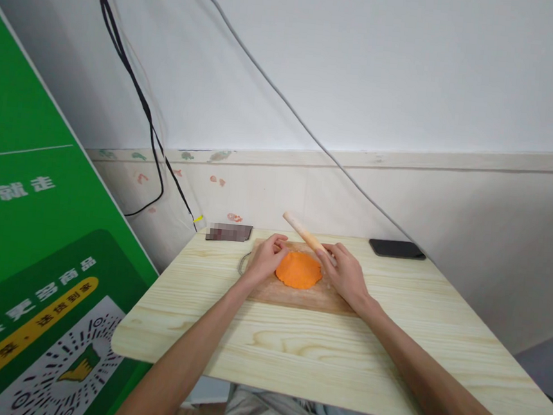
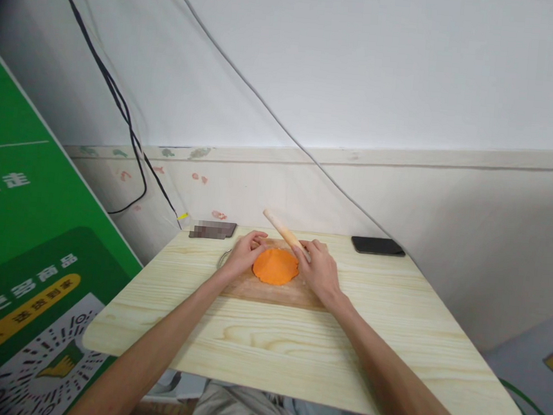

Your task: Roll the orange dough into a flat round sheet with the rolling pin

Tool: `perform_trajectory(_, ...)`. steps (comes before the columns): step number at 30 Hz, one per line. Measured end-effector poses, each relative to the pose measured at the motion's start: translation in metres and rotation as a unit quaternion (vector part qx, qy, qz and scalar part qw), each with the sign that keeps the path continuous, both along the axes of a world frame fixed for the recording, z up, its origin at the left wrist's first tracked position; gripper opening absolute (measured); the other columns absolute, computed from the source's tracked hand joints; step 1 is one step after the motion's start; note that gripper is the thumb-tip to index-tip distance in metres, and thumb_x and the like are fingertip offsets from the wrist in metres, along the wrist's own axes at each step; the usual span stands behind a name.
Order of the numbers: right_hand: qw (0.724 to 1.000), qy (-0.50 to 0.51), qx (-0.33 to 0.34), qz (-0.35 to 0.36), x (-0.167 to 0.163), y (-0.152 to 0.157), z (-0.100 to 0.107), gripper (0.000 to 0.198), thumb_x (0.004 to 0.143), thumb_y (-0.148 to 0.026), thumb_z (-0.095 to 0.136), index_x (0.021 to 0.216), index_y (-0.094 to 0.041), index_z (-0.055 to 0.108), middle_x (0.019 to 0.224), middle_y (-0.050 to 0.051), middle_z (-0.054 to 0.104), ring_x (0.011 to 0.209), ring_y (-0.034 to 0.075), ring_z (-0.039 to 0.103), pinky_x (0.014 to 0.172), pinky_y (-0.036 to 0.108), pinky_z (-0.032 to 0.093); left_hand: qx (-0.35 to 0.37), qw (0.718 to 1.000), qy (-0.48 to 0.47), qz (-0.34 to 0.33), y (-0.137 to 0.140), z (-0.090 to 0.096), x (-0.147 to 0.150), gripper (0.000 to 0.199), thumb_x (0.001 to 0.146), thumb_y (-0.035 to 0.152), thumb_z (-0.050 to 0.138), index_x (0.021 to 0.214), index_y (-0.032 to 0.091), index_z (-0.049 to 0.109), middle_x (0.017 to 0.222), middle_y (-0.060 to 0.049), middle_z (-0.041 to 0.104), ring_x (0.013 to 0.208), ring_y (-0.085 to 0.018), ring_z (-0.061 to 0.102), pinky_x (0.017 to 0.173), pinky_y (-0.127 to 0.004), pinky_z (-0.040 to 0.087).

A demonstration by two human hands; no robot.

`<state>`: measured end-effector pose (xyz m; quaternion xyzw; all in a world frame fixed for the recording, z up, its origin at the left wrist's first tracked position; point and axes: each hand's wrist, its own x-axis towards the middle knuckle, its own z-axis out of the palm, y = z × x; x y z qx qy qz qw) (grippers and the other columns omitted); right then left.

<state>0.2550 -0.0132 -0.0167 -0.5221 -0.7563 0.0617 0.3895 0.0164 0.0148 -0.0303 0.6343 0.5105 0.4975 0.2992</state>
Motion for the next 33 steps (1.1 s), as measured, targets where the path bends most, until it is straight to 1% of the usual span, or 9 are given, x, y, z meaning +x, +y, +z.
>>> perform_trajectory(4,1.000,0.000,0.000,0.005,0.000,0.001,-0.001,0.038,0.108,-0.047,0.049,0.119,-0.022,0.075,0.105,0.010,0.075,0.096,0.028,0.070,0.083,0.038,0.051,-0.001,0.999,-0.036,-0.022,0.002,-0.001,-0.002,0.037,0.080,0.004,0.068,0.114,0.018,0.073,0.093,-0.001,0.073,0.076,-0.013,0.067,0.070,-0.022,0.052)
perform_trajectory(8,1.000,0.001,0.007,0.001,0.001,0.002,-0.002,0.038,0.109,-0.048,0.049,0.119,-0.023,0.075,0.105,0.009,0.075,0.096,0.027,0.070,0.083,0.037,0.051,-0.008,0.998,-0.057,-0.035,0.005,-0.003,-0.004,0.034,0.082,0.006,0.067,0.114,0.018,0.073,0.096,-0.003,0.076,0.079,-0.014,0.069,0.074,-0.023,0.054)
perform_trajectory(10,1.000,0.001,0.010,0.005,0.001,0.002,-0.003,0.038,0.109,-0.048,0.049,0.118,-0.023,0.075,0.104,0.009,0.075,0.095,0.027,0.070,0.082,0.037,0.051,-0.002,1.000,-0.021,-0.019,0.006,-0.003,-0.004,0.031,0.084,0.007,0.066,0.112,0.018,0.074,0.097,-0.004,0.077,0.079,-0.015,0.070,0.075,-0.024,0.055)
perform_trajectory(15,1.000,-0.003,0.011,0.002,0.000,0.002,-0.003,0.039,0.109,-0.049,0.047,0.116,-0.024,0.076,0.100,0.008,0.074,0.093,0.026,0.069,0.079,0.036,0.050,0.034,0.990,0.136,0.032,-0.004,0.004,-0.002,0.035,0.092,0.011,0.063,0.124,0.020,0.072,0.095,-0.004,0.080,0.079,-0.018,0.072,0.077,-0.028,0.054)
perform_trajectory(18,1.000,-0.010,0.005,0.001,-0.001,0.002,-0.003,0.040,0.110,-0.049,0.045,0.115,-0.024,0.076,0.102,0.009,0.075,0.094,0.026,0.070,0.081,0.037,0.051,0.041,0.977,0.205,0.049,-0.011,0.009,0.001,0.029,0.092,0.012,0.063,0.117,0.021,0.074,0.089,-0.004,0.078,0.081,-0.020,0.072,0.080,-0.030,0.053)
perform_trajectory(21,1.000,-0.013,-0.001,-0.005,0.001,0.004,-0.004,0.043,0.110,-0.050,0.044,0.116,-0.023,0.076,0.102,0.010,0.075,0.091,0.026,0.069,0.082,0.038,0.051,0.046,0.970,0.232,0.048,-0.014,0.011,0.003,0.024,0.090,0.012,0.064,0.111,0.021,0.073,0.086,-0.003,0.075,0.083,-0.020,0.070,0.080,-0.030,0.051)
perform_trajectory(24,1.000,0.000,-0.001,-0.013,0.002,0.007,-0.006,0.047,0.111,-0.053,0.042,0.116,-0.022,0.077,0.101,0.011,0.074,0.089,0.026,0.069,0.081,0.037,0.051,0.021,0.978,0.204,0.041,-0.013,0.006,0.004,0.026,0.087,0.011,0.067,0.111,0.021,0.070,0.082,0.001,0.071,0.081,-0.018,0.066,0.076,-0.027,0.048)
perform_trajectory(27,1.000,0.006,-0.001,-0.008,0.002,0.007,-0.006,0.049,0.110,-0.054,0.042,0.116,-0.021,0.077,0.100,0.011,0.074,0.089,0.026,0.069,0.082,0.037,0.051,-0.007,0.990,0.137,0.027,-0.009,-0.001,0.004,0.034,0.083,0.011,0.071,0.115,0.022,0.067,0.080,0.004,0.067,0.077,-0.016,0.064,0.071,-0.025,0.046)
perform_trajectory(33,1.000,0.004,0.007,0.001,0.001,0.004,-0.004,0.048,0.110,-0.055,0.042,0.118,-0.023,0.076,0.102,0.011,0.075,0.092,0.027,0.069,0.082,0.038,0.052,0.002,0.998,0.058,0.001,-0.004,-0.011,0.001,0.039,0.078,0.007,0.072,0.113,0.022,0.067,0.082,0.005,0.066,0.075,-0.014,0.064,0.069,-0.024,0.046)
